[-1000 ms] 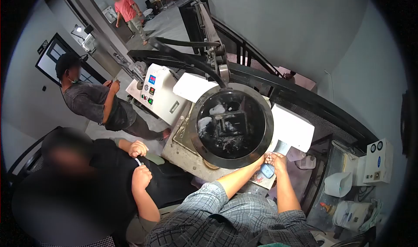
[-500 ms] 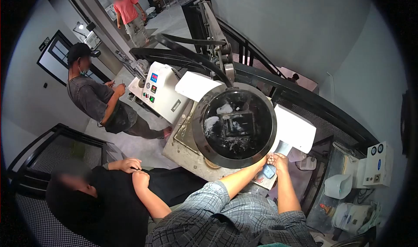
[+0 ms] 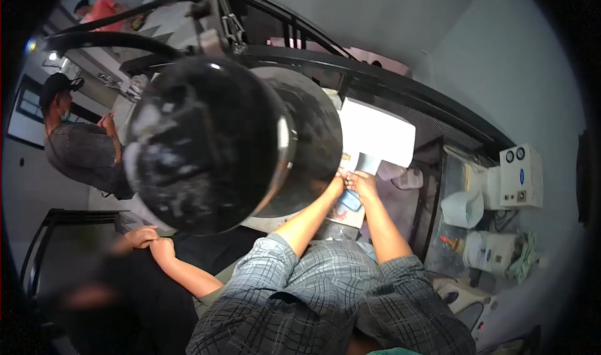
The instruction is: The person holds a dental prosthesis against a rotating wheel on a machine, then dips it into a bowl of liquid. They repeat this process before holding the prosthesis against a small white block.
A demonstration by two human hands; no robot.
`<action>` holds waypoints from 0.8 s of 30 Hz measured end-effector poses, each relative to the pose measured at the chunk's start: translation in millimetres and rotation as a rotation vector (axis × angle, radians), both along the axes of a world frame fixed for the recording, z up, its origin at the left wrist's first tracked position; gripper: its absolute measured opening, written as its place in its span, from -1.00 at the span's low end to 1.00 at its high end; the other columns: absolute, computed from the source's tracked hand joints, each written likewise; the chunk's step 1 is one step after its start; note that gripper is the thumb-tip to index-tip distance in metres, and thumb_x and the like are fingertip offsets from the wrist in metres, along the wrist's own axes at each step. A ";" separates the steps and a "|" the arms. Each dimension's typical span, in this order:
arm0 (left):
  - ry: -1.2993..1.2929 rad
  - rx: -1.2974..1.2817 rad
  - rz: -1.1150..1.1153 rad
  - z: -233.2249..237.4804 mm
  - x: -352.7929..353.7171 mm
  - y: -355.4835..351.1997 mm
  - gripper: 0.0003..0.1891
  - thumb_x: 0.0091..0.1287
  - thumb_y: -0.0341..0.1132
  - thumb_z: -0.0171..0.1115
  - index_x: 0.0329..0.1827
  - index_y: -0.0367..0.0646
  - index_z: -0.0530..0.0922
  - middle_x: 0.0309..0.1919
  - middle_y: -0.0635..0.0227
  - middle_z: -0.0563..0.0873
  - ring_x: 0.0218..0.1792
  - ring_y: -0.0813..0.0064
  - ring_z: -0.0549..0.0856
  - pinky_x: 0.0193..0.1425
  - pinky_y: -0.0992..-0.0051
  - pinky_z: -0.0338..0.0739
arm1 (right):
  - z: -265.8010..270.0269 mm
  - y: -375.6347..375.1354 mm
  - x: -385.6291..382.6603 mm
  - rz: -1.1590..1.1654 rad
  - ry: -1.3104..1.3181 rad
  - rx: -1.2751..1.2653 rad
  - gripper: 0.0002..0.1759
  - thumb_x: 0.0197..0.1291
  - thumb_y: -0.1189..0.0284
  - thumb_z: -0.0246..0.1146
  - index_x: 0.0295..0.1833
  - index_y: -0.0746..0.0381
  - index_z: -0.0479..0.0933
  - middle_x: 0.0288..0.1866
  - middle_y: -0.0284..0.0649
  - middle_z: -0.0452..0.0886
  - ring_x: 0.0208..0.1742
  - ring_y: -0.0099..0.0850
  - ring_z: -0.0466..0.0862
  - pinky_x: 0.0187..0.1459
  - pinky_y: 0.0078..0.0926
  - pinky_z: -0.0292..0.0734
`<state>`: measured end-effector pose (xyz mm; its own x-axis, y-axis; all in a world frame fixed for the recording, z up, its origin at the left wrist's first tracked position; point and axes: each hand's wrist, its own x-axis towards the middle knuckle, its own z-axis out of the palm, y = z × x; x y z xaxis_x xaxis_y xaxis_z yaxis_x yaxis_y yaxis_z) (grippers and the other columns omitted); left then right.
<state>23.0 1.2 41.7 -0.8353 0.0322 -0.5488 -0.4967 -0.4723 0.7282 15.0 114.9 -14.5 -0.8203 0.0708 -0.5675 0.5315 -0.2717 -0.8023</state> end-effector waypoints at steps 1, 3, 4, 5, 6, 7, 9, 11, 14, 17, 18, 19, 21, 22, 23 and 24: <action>0.003 -0.007 -0.005 4.9 -0.3 -0.4 -0.85 0.06 -0.70 -0.05 -0.41 -0.28 0.44 -0.59 0.28 0.60 -0.64 0.57 0.55 -0.64 0.57 0.43 | 0.0 1.1 1.0 0.003 -0.013 0.010 -0.91 0.10 0.54 0.20 -0.35 0.38 0.52 -0.52 -0.26 0.57 -0.57 -0.59 0.53 -0.59 -0.71 0.44; 0.057 -0.038 0.027 -7.6 -1.2 4.9 -0.87 0.10 -0.68 -0.02 -0.40 -0.28 0.44 -0.58 0.29 0.60 -0.63 0.58 0.55 -0.61 0.59 0.45 | -5.1 4.5 1.7 -0.005 -0.023 0.010 -0.93 0.10 0.56 0.19 -0.36 0.35 0.54 -0.48 -0.23 0.61 -0.57 -0.57 0.55 -0.55 -0.67 0.48; 0.055 -0.069 0.018 -10.9 -1.7 5.9 -0.91 0.12 -0.66 0.02 -0.40 -0.29 0.44 -0.58 0.30 0.60 -0.62 0.59 0.55 -0.60 0.59 0.46 | -6.8 6.0 2.1 -0.014 -0.034 -0.008 -0.92 0.09 0.54 0.21 -0.36 0.35 0.54 -0.50 -0.27 0.59 -0.58 -0.59 0.53 -0.57 -0.69 0.46; 0.057 -0.101 0.012 -14.2 -3.2 6.6 -0.94 0.14 -0.63 0.05 -0.40 -0.30 0.45 -0.58 0.30 0.60 -0.62 0.60 0.55 -0.59 0.59 0.46 | -8.5 7.0 1.4 -0.021 -0.043 -0.027 -0.91 0.09 0.53 0.23 -0.36 0.35 0.54 -0.52 -0.30 0.57 -0.60 -0.61 0.50 -0.58 -0.71 0.44; 0.053 -0.099 0.012 -21.8 -4.2 7.8 -0.94 0.14 -0.63 0.05 -0.40 -0.30 0.45 -0.58 0.30 0.60 -0.62 0.60 0.55 -0.59 0.59 0.46 | -7.5 7.5 2.0 -0.029 -0.053 -0.034 -0.91 0.07 0.52 0.25 -0.36 0.34 0.54 -0.54 -0.32 0.56 -0.61 -0.63 0.49 -0.58 -0.70 0.43; 0.090 -0.152 -0.004 -28.9 -5.0 8.5 -0.95 0.15 -0.61 0.08 -0.42 -0.30 0.45 -0.58 0.31 0.60 -0.61 0.61 0.54 -0.57 0.60 0.47 | -7.3 7.7 2.0 -0.029 -0.056 -0.033 -0.91 0.07 0.52 0.25 -0.36 0.34 0.54 -0.54 -0.32 0.56 -0.61 -0.63 0.49 -0.58 -0.70 0.43; 0.126 -0.207 -0.021 -29.3 -4.8 8.0 -0.96 0.16 -0.60 0.10 -0.43 -0.31 0.45 -0.58 0.31 0.60 -0.61 0.61 0.54 -0.56 0.60 0.47 | -5.8 7.2 1.2 -0.016 -0.059 -0.048 -0.90 0.07 0.51 0.26 -0.37 0.33 0.54 -0.55 -0.32 0.56 -0.61 -0.62 0.49 -0.57 -0.70 0.43; 0.003 -0.043 0.012 -9.9 -3.9 5.0 -0.94 0.16 -0.60 0.10 -0.45 -0.30 0.46 -0.57 0.31 0.61 -0.61 0.61 0.54 -0.56 0.60 0.46 | -3.0 5.9 0.7 -0.016 -0.067 -0.029 -0.90 0.06 0.50 0.27 -0.38 0.33 0.54 -0.55 -0.32 0.56 -0.61 -0.61 0.50 -0.57 -0.70 0.43; 0.017 -0.019 0.021 -30.9 -6.6 5.4 -0.94 0.17 -0.58 0.10 -0.47 -0.30 0.47 -0.58 0.30 0.61 -0.61 0.61 0.54 -0.57 0.61 0.45 | 1.1 3.8 1.0 -0.008 -0.079 -0.001 -0.89 0.06 0.50 0.27 -0.39 0.32 0.53 -0.56 -0.31 0.56 -0.59 -0.59 0.52 -0.56 -0.69 0.44; 0.122 -0.100 0.021 -57.3 -8.1 7.4 -0.95 0.13 -0.59 0.10 -0.47 -0.32 0.47 -0.58 0.28 0.61 -0.62 0.60 0.55 -0.58 0.61 0.44 | -1.7 4.3 1.3 0.010 -0.086 -0.011 -0.88 0.07 0.48 0.26 -0.38 0.32 0.53 -0.55 -0.30 0.56 -0.58 -0.57 0.54 -0.55 -0.68 0.46; 0.123 -0.102 0.027 -64.4 -9.1 7.8 -0.95 0.13 -0.59 0.10 -0.47 -0.32 0.47 -0.58 0.28 0.61 -0.62 0.60 0.55 -0.58 0.61 0.44 | -4.6 5.1 0.9 0.017 -0.089 -0.032 -0.88 0.07 0.47 0.26 -0.37 0.33 0.53 -0.54 -0.29 0.56 -0.57 -0.56 0.55 -0.54 -0.68 0.47; 0.105 -0.154 -0.002 -70.8 -11.1 7.8 -0.96 0.11 -0.61 0.10 -0.48 -0.33 0.48 -0.59 0.27 0.61 -0.63 0.59 0.54 -0.58 0.61 0.44 | -6.6 6.3 0.8 0.026 -0.085 -0.034 -0.88 0.07 0.47 0.26 -0.37 0.33 0.53 -0.54 -0.29 0.56 -0.57 -0.56 0.55 -0.54 -0.68 0.47; 0.081 -0.182 -0.015 -71.4 -14.0 6.2 -0.96 0.05 -0.63 0.08 -0.47 -0.36 0.49 -0.60 0.24 0.61 -0.67 0.56 0.53 -0.61 0.60 0.42 | -11.6 8.8 1.8 -0.002 -0.085 -0.084 -0.90 0.06 0.51 0.25 -0.34 0.33 0.53 -0.53 -0.28 0.56 -0.57 -0.56 0.54 -0.54 -0.66 0.49; 0.094 -0.180 -0.001 -71.9 -13.8 6.4 -0.96 0.05 -0.63 0.08 -0.47 -0.36 0.49 -0.60 0.24 0.60 -0.68 0.56 0.53 -0.61 0.60 0.42 | -11.1 9.5 2.0 0.015 -0.082 -0.089 -0.82 0.05 0.44 0.28 -0.31 0.35 0.52 -0.50 -0.27 0.57 -0.56 -0.55 0.56 -0.53 -0.68 0.50; 0.108 -0.180 0.015 -75.7 -14.0 6.4 -0.96 0.04 -0.64 0.08 -0.47 -0.37 0.49 -0.61 0.24 0.60 -0.69 0.56 0.52 -0.62 0.59 0.42 | 2.0 6.8 4.3 0.012 -0.089 -0.042 -0.82 0.05 0.44 0.29 -0.32 0.34 0.52 -0.51 -0.28 0.57 -0.56 -0.56 0.56 -0.55 -0.69 0.49; 0.132 -0.189 0.001 -82.5 -15.3 6.1 -0.95 0.03 -0.64 0.08 -0.47 -0.37 0.49 -0.61 0.24 0.59 -0.68 0.56 0.53 -0.62 0.59 0.42 | 7.1 2.7 3.5 -0.030 -0.035 -0.128 -0.83 0.05 0.44 0.29 -0.33 0.34 0.52 -0.51 -0.28 0.56 -0.56 -0.56 0.56 -0.55 -0.70 0.49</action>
<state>7.7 7.4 -40.8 -0.9005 -0.0613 -0.4306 -0.3905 -0.3218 0.8625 18.5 117.6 -7.5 -0.7985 0.0206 -0.6017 0.5486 -0.3869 -0.7412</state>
